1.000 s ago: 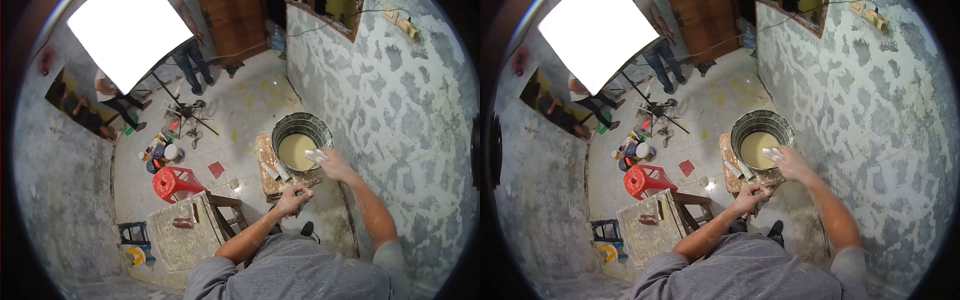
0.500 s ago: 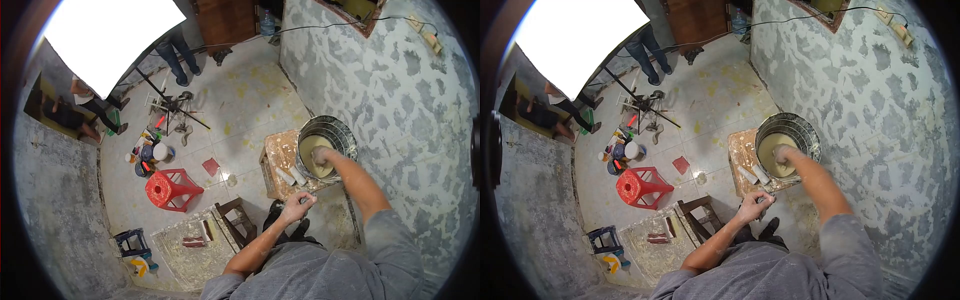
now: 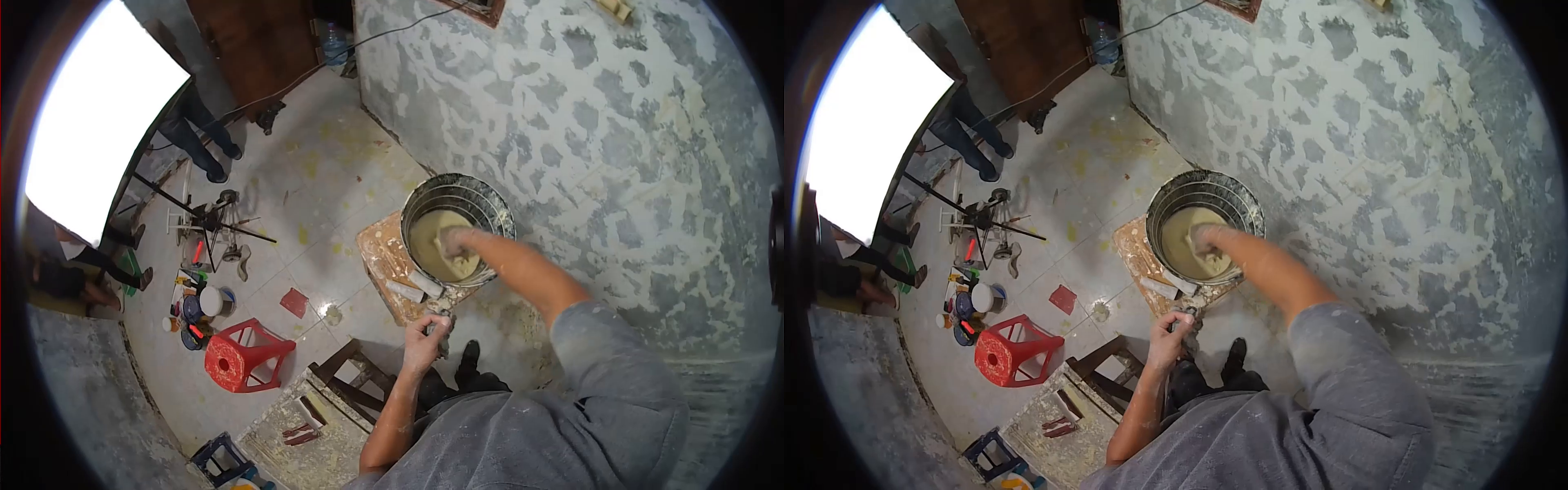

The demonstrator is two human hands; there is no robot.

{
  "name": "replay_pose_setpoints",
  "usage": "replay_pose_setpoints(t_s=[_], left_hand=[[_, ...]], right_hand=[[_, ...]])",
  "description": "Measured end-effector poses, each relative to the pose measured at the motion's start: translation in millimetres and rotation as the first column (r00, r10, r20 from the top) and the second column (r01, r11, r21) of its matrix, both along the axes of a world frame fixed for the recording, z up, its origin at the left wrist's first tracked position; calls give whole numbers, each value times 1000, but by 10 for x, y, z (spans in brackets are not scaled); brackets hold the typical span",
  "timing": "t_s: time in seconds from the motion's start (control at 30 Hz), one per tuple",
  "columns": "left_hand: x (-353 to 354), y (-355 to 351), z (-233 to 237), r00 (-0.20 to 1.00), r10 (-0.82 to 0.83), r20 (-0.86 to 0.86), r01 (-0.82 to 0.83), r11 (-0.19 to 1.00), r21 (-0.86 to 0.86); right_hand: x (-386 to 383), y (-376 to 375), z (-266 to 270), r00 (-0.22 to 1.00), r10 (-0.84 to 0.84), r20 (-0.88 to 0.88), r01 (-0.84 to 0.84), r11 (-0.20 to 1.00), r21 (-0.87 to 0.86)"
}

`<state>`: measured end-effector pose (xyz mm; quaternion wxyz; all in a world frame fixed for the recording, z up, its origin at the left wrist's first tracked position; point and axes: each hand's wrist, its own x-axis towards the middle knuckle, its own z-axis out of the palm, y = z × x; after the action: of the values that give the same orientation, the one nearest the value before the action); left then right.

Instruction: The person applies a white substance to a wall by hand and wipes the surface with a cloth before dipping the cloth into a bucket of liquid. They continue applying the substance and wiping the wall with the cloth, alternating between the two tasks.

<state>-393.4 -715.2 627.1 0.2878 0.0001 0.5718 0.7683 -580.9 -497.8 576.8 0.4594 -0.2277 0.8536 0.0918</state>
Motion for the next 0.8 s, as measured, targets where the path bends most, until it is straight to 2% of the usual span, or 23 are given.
replay_pose_setpoints(t_s=[0.03,0.07,0.13,0.2,0.23,0.27,0.33,0.37,0.4,0.43,0.47,0.53,0.6,0.63,0.7,0.77,0.8], left_hand=[[13,-21,-44,1000,26,2,-26,1000,17],[6,-38,-76,999,54,0,-54,998,36],[-9,-59,-86,998,34,46,-36,999,32],[-43,-30,-78,999,37,2,-37,999,39],[-49,-23,-23,999,32,-2,-32,999,39],[-57,-19,74,998,8,56,-9,1000,18],[-91,6,121,995,-25,101,25,1000,-8],[-58,4,92,997,-3,83,8,998,-58],[-36,1,49,998,5,59,1,994,-106],[-21,-45,-102,1000,-25,9,26,990,-138],[-14,-80,-61,996,-93,-2,91,985,-146],[48,-136,74,981,67,182,-37,986,-165],[57,-250,-85,988,26,152,-15,997,-71],[51,-243,86,989,10,146,5,995,-104],[18,-344,42,988,-3,152,16,996,-87],[-5,-374,25,990,13,139,-2,997,-77],[-17,-381,38,991,15,136,-3,996,-88]], right_hand=[[11,37,195,958,-283,-37,277,953,-125],[-10,21,489,838,-543,-43,517,818,-253],[-79,179,575,830,-555,-58,515,801,-306],[-127,331,538,849,-520,93,510,759,-404],[-173,265,472,928,-359,-97,335,921,-200],[-183,208,407,926,-364,-103,339,919,-203],[-111,61,320,919,-385,-91,383,923,-31],[-168,123,-176,950,-301,-89,302,953,4],[-133,94,-305,945,-309,-105,312,950,12],[-98,53,-435,934,-338,-120,340,941,-5],[-85,-14,-490,922,-364,-133,362,931,-43],[-117,-147,-381,902,-408,-144,391,911,-132],[-168,-247,-71,894,-427,-135,399,897,-189],[-188,-249,76,894,-429,-131,397,892,-215],[-205,-195,205,883,-451,-130,413,878,-241],[-292,-107,95,899,-428,94,438,881,-180],[-217,-88,-192,890,-444,-106,414,883,-220]])
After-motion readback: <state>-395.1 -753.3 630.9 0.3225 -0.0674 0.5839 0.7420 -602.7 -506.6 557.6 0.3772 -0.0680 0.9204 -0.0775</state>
